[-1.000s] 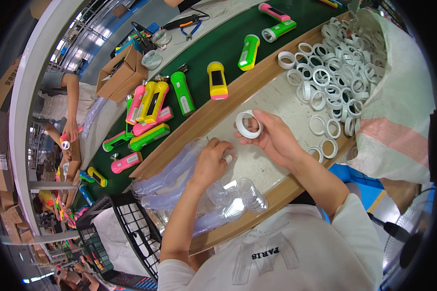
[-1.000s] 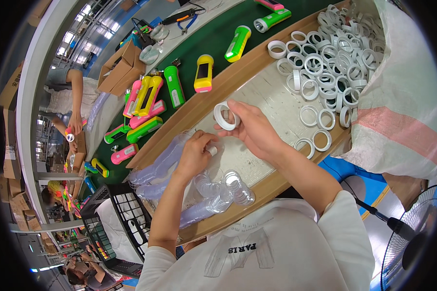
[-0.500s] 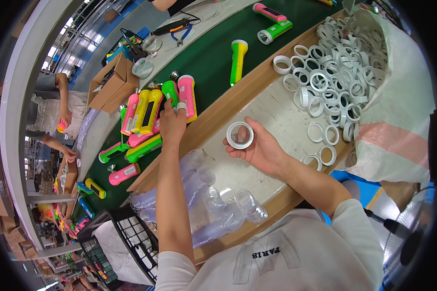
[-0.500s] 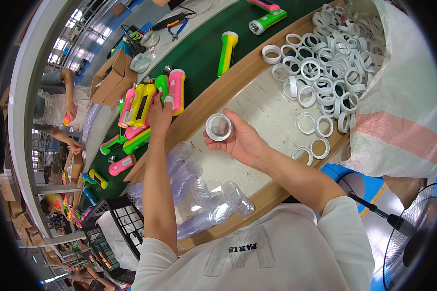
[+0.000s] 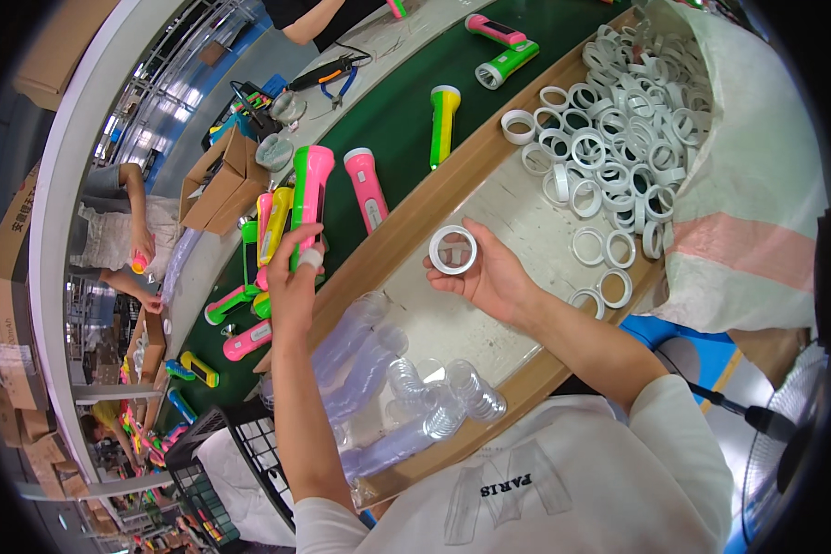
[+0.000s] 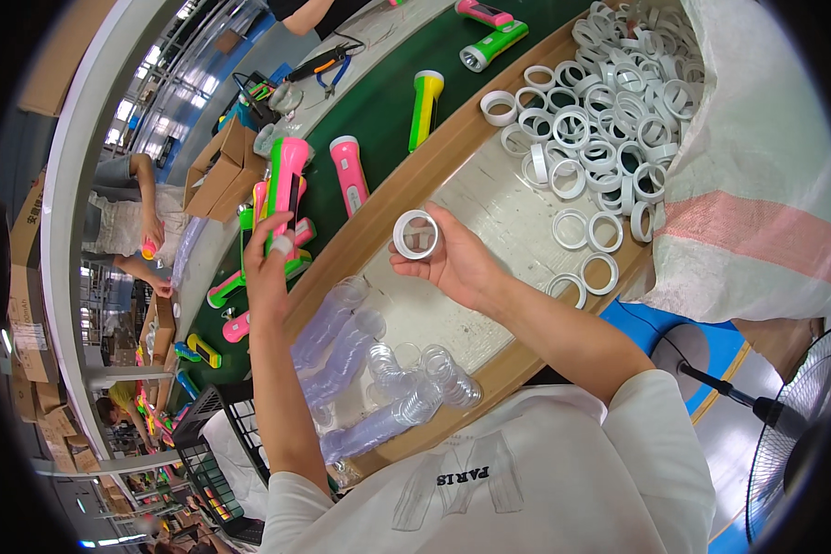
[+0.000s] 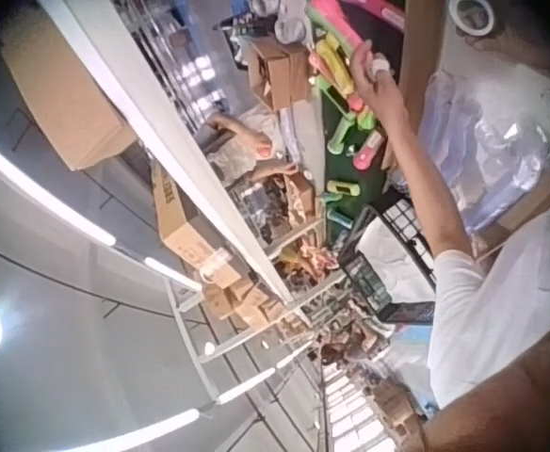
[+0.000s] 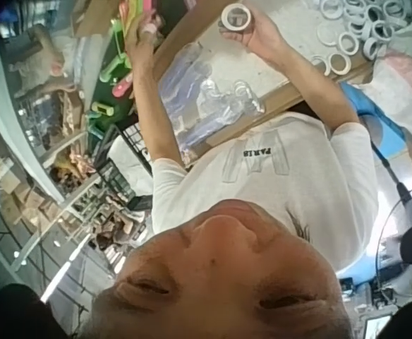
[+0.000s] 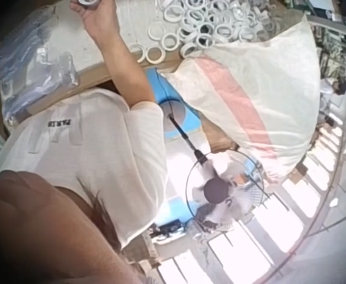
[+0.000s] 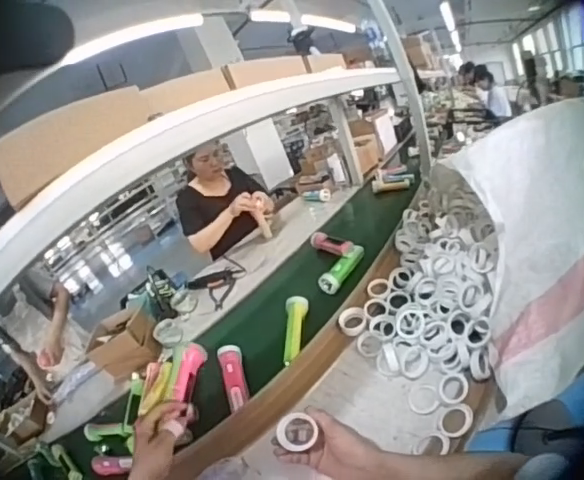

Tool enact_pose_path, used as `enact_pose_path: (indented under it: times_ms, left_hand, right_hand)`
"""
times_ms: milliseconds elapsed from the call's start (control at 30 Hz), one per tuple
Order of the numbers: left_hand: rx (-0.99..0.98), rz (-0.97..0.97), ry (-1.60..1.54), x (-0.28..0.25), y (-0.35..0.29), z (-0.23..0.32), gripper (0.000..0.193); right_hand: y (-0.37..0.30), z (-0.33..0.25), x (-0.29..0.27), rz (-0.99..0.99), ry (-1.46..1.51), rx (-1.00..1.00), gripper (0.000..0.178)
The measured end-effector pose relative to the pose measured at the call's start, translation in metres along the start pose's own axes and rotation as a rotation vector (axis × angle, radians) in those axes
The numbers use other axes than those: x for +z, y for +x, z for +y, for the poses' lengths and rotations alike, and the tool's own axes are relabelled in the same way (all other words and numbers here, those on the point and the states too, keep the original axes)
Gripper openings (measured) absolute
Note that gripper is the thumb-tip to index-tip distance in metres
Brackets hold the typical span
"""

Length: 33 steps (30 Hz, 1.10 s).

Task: Assembling plastic flashlight components on a factory line.

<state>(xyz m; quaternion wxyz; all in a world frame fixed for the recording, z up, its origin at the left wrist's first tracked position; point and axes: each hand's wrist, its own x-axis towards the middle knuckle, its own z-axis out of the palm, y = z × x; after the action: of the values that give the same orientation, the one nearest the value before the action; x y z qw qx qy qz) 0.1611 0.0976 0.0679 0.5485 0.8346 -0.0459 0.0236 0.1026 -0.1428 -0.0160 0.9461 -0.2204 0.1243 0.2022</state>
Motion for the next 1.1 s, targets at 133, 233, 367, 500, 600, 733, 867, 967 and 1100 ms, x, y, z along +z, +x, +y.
enact_pose_path:
  times_ms: [133, 233, 367, 500, 600, 733, 867, 967, 1100]
  left_hand:
    - [0.038, -0.174, -0.147, -0.017, -0.057, 0.032, 0.022]
    - [-0.054, -0.245, -0.382, -0.011, -0.093, 0.052, 0.023]
    - [-0.173, -0.335, -0.409, 0.004, -0.112, 0.065, 0.02]
    - [-0.097, -0.373, -0.086, 0.007, -0.119, 0.077, 0.026]
    - [0.402, -0.406, 0.46, 0.001, -0.126, 0.082, 0.048]
    - [0.477, -0.363, 0.765, 0.005, -0.137, 0.091, 0.054]
    - [0.555, -0.356, 0.675, 0.003, -0.142, 0.068, 0.055]
    - [-0.241, -0.519, -0.433, -0.006, -0.164, 0.041, 0.058]
    - [-0.282, -0.617, -0.616, -0.005, -0.177, 0.035, 0.055]
  right_hand:
    - [0.003, 0.001, 0.002, -0.013, 0.024, -0.035, 0.048]
    - [-0.001, -0.001, 0.007, 0.043, 0.055, -0.066, 0.046]
    - [-0.001, 0.0, 0.0, -0.103, 0.043, -0.115, 0.048]
    - [-0.005, 0.008, -0.007, -0.147, 0.021, -0.096, 0.047]
    - [-0.016, 0.007, 0.015, -0.002, 0.017, -0.133, 0.045]
    - [-0.029, 0.009, 0.019, -0.144, -0.415, -0.234, 0.043]
    - [-0.046, 0.002, 0.021, -0.234, -0.701, -0.397, 0.042]
    - [-0.078, 0.002, 0.036, -0.588, -1.104, -1.004, 0.043]
    - [-0.103, -0.001, 0.043, -0.588, -1.198, -1.111, 0.042]
